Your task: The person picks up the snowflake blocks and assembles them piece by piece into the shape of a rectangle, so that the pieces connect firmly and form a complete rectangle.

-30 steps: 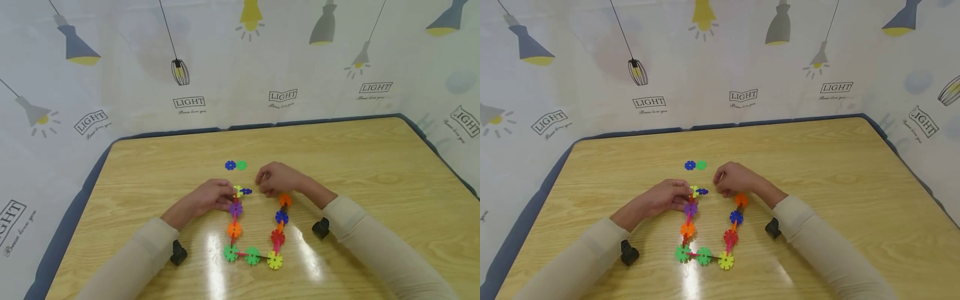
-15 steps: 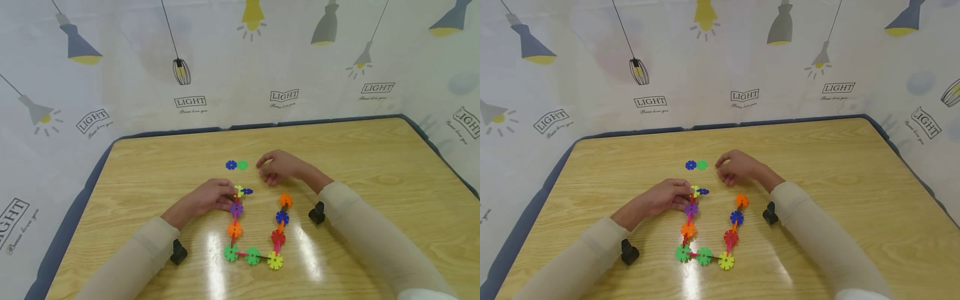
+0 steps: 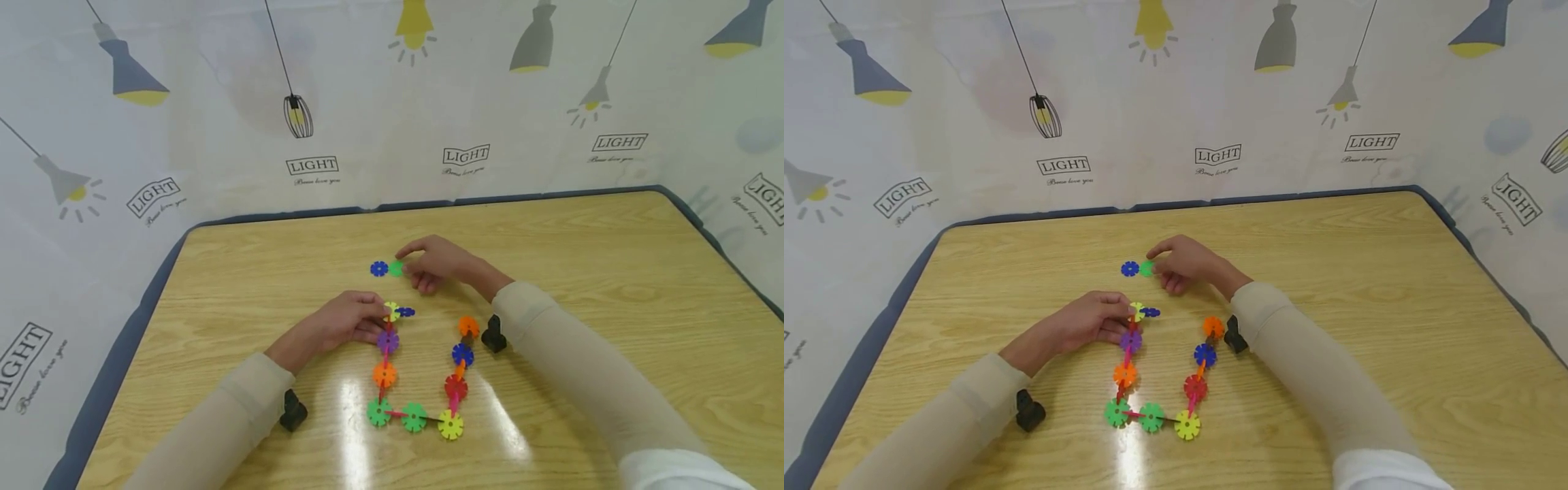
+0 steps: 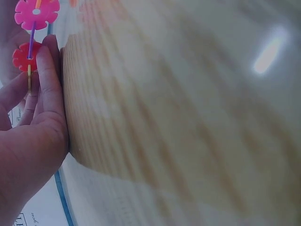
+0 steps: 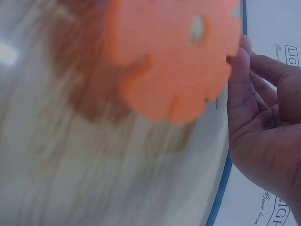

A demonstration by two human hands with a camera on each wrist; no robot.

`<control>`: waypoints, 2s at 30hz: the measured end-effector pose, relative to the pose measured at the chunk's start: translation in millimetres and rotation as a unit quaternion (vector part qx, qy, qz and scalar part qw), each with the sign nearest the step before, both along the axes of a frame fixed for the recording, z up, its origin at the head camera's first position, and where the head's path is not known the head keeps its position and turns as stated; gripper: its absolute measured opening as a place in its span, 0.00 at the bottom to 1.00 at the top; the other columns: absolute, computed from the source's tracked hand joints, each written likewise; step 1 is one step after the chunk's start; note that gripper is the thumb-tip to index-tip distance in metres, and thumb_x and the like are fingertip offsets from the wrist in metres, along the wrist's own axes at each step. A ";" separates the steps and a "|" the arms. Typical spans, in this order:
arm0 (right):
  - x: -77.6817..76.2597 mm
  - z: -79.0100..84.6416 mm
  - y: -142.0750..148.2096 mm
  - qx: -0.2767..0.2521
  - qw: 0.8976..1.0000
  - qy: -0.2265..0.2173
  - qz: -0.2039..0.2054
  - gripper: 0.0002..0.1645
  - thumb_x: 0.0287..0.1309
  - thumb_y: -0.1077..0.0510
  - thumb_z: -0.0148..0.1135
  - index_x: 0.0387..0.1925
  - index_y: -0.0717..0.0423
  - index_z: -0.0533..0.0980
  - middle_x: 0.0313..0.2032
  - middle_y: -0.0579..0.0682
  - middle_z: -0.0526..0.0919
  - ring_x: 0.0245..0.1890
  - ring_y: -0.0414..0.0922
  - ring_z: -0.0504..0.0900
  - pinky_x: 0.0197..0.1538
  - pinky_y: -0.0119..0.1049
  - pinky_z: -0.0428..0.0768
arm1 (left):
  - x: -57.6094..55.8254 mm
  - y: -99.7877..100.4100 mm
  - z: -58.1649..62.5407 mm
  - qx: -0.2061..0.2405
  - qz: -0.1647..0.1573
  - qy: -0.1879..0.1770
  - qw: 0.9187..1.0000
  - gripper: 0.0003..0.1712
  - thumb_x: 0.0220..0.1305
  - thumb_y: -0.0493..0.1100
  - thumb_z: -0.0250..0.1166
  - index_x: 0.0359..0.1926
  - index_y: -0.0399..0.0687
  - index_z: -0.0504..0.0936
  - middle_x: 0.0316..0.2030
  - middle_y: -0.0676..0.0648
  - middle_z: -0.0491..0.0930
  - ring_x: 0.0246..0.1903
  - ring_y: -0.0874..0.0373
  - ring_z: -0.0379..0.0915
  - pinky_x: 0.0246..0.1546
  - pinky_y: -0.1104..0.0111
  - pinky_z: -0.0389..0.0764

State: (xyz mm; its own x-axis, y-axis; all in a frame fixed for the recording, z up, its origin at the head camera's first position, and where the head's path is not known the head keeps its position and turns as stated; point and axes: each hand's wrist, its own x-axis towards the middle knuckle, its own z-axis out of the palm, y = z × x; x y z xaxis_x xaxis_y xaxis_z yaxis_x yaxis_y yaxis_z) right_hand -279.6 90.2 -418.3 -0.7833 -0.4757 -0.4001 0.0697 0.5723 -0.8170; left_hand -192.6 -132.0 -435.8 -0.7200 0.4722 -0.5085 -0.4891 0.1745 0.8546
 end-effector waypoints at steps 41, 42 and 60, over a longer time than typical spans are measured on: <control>30.6 15.3 30.6 -0.001 1.000 -0.005 0.003 0.11 0.72 0.59 0.47 0.42 0.63 0.72 0.24 0.54 0.80 0.20 0.44 0.76 0.28 0.36 0.77 | -0.9 -1.5 -1.4 0.003 -0.007 0.005 1.000 0.08 0.72 0.41 0.56 0.35 0.44 0.76 0.34 0.45 0.79 0.28 0.58 0.78 0.35 0.67 0.83; 32.9 15.8 32.1 -0.003 1.000 -0.003 0.008 0.11 0.72 0.59 0.47 0.41 0.63 0.72 0.25 0.55 0.80 0.21 0.44 0.76 0.28 0.36 0.77 | -0.9 -1.6 -1.5 0.003 -0.008 0.006 1.000 0.08 0.72 0.41 0.55 0.35 0.44 0.76 0.34 0.45 0.79 0.29 0.58 0.78 0.35 0.67 0.83; 69.0 21.9 24.0 -0.023 0.998 -0.053 0.038 0.11 0.71 0.58 0.48 0.41 0.63 0.72 0.22 0.52 0.80 0.18 0.44 0.75 0.26 0.35 0.77 | 1.7 -3.8 0.1 0.032 -0.003 -0.007 0.999 0.03 0.72 0.38 0.54 0.40 0.43 0.72 0.35 0.44 0.85 0.31 0.56 0.83 0.36 0.65 0.84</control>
State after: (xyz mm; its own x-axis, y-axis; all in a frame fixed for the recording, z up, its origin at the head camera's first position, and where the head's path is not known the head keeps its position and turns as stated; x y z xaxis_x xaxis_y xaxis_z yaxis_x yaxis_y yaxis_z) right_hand -210.7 114.2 -396.4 -0.6983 -0.5526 -0.4551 0.1146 0.5412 -0.8330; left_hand -190.9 -135.9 -435.7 -0.7109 0.5080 -0.4864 -0.4997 0.1219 0.8576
